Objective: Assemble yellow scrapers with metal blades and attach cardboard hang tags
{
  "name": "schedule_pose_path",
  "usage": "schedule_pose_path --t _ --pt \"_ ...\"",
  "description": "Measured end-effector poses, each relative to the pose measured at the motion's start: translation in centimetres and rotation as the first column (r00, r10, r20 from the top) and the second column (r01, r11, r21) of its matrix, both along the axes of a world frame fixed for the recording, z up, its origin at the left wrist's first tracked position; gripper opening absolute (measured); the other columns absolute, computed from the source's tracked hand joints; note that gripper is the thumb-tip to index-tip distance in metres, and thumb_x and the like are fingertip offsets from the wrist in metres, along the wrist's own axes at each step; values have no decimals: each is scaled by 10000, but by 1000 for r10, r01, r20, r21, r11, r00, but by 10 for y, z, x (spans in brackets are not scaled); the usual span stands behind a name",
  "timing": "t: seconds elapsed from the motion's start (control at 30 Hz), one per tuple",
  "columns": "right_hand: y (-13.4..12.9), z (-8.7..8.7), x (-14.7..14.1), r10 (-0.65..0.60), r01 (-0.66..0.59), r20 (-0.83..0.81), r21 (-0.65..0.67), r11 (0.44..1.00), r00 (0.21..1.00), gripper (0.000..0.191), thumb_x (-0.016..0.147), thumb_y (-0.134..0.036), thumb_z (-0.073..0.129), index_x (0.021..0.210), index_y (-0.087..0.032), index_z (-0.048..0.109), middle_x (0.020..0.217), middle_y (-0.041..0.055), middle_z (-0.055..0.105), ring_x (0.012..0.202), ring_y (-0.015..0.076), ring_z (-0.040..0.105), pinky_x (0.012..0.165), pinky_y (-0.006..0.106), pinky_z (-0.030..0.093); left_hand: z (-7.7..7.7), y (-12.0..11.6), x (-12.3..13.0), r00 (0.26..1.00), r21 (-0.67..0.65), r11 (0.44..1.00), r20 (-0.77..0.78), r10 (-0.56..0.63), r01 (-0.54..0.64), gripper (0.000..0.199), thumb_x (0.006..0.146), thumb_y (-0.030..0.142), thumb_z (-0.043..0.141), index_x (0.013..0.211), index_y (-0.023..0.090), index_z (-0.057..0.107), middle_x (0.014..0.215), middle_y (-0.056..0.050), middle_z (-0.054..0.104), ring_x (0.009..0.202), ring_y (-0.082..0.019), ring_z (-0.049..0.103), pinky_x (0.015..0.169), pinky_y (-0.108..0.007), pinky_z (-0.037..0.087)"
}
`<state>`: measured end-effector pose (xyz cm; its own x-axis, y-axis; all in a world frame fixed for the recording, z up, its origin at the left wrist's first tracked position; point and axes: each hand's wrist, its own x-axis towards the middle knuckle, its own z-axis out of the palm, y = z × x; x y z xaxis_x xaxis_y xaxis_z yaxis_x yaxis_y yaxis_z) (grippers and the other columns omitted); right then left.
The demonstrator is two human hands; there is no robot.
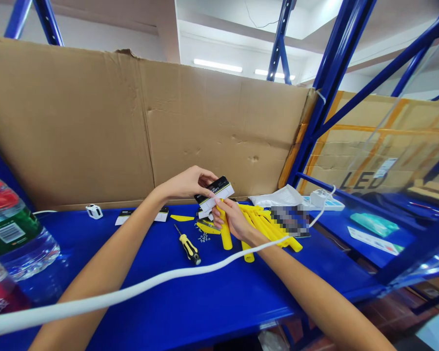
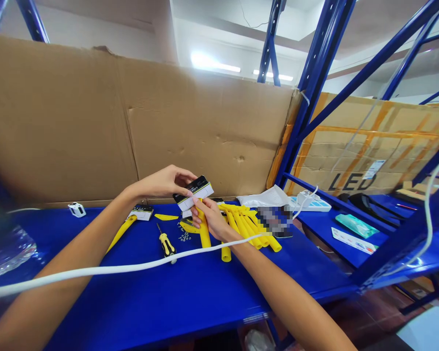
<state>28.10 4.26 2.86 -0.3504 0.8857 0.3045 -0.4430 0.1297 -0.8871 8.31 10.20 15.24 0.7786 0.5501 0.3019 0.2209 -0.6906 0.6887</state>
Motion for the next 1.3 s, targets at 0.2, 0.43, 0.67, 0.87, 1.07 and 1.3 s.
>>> schedule_pose_path --t 0.2,0.43,0.67,0.87,1.07,1.3 --pt "-3 11 10 240 -238 40 -51 970 970 791 922 -946 596 1057 -173 699 796 30 657 595 158 549 532 314 456 14 -3 -15 983 -23 999 174 50 -47 295 786 266 947 1066 184 900 1026 -79 884 890 -209 785 866 -348 616" --pt "-5 6 9 257 -265 157 37 963 954 608 880 -744 854 1066 -176 743 610 -103 460 465 83 341 474 262 354 25 -17 -23 993 91 992 59 -98 93 262 844 304 920 1086 211 888 1235 -107 852 1122 -254 785 1048 -403 597" --pt "-2 -3 -1 -204 169 146 225 960 968 446 903 -614 895 879 -236 659 617 -74 546 537 102 442 566 273 372 16 -12 -15 998 -42 998 32 47 -45 612 995 476 770 1546 239 647 1575 -166 695 1413 -313 683 1086 -391 567" --pt "12 -8 1 -440 370 186 317 873 879 528 891 -709 848 821 -246 605 640 -58 532 579 130 458 580 298 379 17 -24 -12 993 -103 988 11 117 -116 656 1047 713 611 1462 213 705 1393 -164 786 1197 -319 761 908 -348 590" --pt "11 -9 3 -478 377 235 370 849 846 521 974 -743 730 847 -259 586 701 -36 561 613 153 516 624 323 447 18 -18 -13 993 178 981 -83 89 -73 844 799 526 962 1542 241 681 1595 -145 692 1440 -362 661 1161 -423 517" --pt "4 -17 1 -466 331 242 442 834 851 347 1052 -552 718 1286 -300 665 1024 27 643 777 188 622 686 328 539 12 1 -15 987 292 944 76 139 -156 526 859 279 870 1362 174 755 1418 -156 787 1306 -314 733 1181 -486 532"
